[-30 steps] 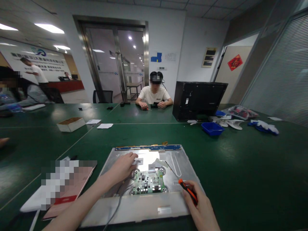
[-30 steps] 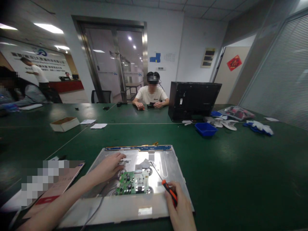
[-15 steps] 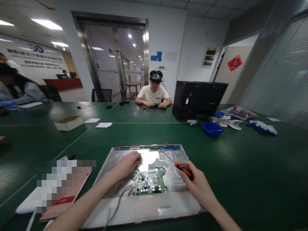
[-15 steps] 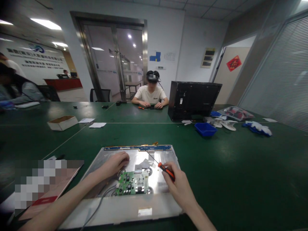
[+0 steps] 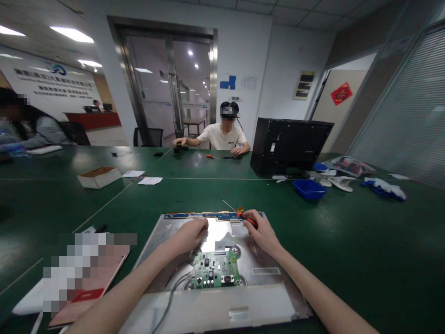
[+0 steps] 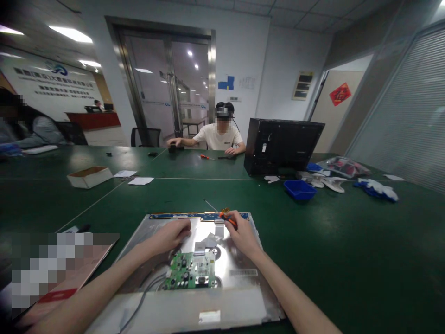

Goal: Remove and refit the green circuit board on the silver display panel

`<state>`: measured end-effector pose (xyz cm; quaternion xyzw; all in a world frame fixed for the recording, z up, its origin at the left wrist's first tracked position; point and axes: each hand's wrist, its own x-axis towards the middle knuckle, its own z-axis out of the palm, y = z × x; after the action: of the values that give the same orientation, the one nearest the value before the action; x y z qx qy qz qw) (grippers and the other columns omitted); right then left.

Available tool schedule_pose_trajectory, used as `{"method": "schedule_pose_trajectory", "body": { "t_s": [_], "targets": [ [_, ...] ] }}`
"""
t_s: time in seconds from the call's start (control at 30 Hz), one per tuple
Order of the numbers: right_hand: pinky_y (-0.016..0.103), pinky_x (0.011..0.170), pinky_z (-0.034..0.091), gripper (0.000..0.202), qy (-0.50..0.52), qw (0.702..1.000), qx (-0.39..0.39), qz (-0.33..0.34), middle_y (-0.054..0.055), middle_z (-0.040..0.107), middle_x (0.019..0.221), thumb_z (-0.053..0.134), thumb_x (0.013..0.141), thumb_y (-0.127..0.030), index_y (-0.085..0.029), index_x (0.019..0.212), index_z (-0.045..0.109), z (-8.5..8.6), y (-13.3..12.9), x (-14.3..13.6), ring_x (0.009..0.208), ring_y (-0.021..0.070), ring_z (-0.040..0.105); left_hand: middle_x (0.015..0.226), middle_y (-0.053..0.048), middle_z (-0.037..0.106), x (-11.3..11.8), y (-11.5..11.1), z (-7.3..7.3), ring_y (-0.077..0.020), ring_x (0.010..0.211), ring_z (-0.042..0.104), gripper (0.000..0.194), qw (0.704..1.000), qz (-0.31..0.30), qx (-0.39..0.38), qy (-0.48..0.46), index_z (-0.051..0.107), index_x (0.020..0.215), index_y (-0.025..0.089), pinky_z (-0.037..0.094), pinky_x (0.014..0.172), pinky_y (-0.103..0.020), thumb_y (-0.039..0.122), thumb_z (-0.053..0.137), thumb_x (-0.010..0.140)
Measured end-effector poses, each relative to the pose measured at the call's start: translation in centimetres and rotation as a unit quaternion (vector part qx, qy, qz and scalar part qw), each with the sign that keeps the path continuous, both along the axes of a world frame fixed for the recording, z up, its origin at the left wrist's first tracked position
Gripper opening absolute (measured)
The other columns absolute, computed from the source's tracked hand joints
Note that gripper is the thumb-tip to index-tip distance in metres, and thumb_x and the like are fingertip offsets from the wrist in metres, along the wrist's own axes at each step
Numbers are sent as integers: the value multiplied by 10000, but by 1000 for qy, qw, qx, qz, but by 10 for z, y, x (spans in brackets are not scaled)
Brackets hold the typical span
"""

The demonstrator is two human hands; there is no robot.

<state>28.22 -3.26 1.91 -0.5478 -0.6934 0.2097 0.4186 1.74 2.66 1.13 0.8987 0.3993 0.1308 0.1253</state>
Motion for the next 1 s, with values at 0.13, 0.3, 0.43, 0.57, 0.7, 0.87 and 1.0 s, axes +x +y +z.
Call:
{"method": "schedule_pose_trajectory", "body": {
  "t_s": [0.13, 0.3, 0.43, 0.57, 0.7, 0.87, 1.0],
  "targets": [
    [303, 650, 428, 207, 2, 1000, 1, -11, 33, 654, 847, 459, 891, -338, -214, 1028, 552, -7, -8, 1, 694, 185, 594, 877, -79, 643, -4, -2, -2, -214, 800, 581, 112, 1000, 12, -4, 3, 551, 856, 177, 402, 675, -275, 194, 441, 871],
    [309, 685, 433, 190, 11, 1000, -4, -6, 36, 667, 880, 464, 890, -320, -220, 1024, 553, -6, -13, -5, 758, 197, 611, 882, -77, 647, -5, -3, -2, -217, 811, 588, 119, 1000, 16, -5, 4, 546, 892, 185, 395, 677, -274, 191, 427, 894],
    [304, 662, 435, 188, 24, 1000, -5, -7, 38, 665, 892, 463, 890, -326, -224, 1019, 552, -8, -12, -8, 752, 196, 608, 866, -73, 632, -2, -5, 6, -208, 772, 569, 119, 1000, 11, 12, -19, 541, 864, 176, 380, 650, -274, 177, 425, 892],
    [293, 611, 433, 209, 44, 999, -2, -17, 22, 636, 818, 443, 902, -354, -223, 1036, 537, -9, -11, -6, 672, 179, 585, 841, -51, 612, 11, -12, 18, -188, 745, 545, 98, 996, -27, 14, -81, 545, 827, 173, 385, 650, -270, 179, 459, 876],
    [275, 571, 419, 225, 57, 998, 1, -26, -11, 583, 713, 448, 901, -375, -213, 1031, 533, -9, -10, -2, 615, 161, 561, 774, -20, 616, 34, -16, 28, -149, 691, 542, 80, 984, -114, -58, -122, 580, 802, 163, 393, 637, -237, 170, 516, 850],
    [267, 567, 424, 233, 59, 998, 11, -30, -15, 592, 698, 458, 891, -363, -202, 1040, 538, -11, -7, 3, 592, 149, 554, 766, -21, 652, 54, -8, 31, -144, 689, 575, 71, 967, -166, -145, -124, 634, 830, 140, 414, 637, -224, 161, 569, 812],
    [270, 557, 428, 244, 50, 998, 26, -40, -6, 610, 712, 473, 877, -382, -214, 1034, 554, -15, -5, 7, 596, 157, 556, 802, -34, 677, 57, -4, 20, -152, 723, 598, 105, 957, -165, -185, -148, 663, 860, 135, 433, 664, -223, 160, 572, 814]
  ]
}}
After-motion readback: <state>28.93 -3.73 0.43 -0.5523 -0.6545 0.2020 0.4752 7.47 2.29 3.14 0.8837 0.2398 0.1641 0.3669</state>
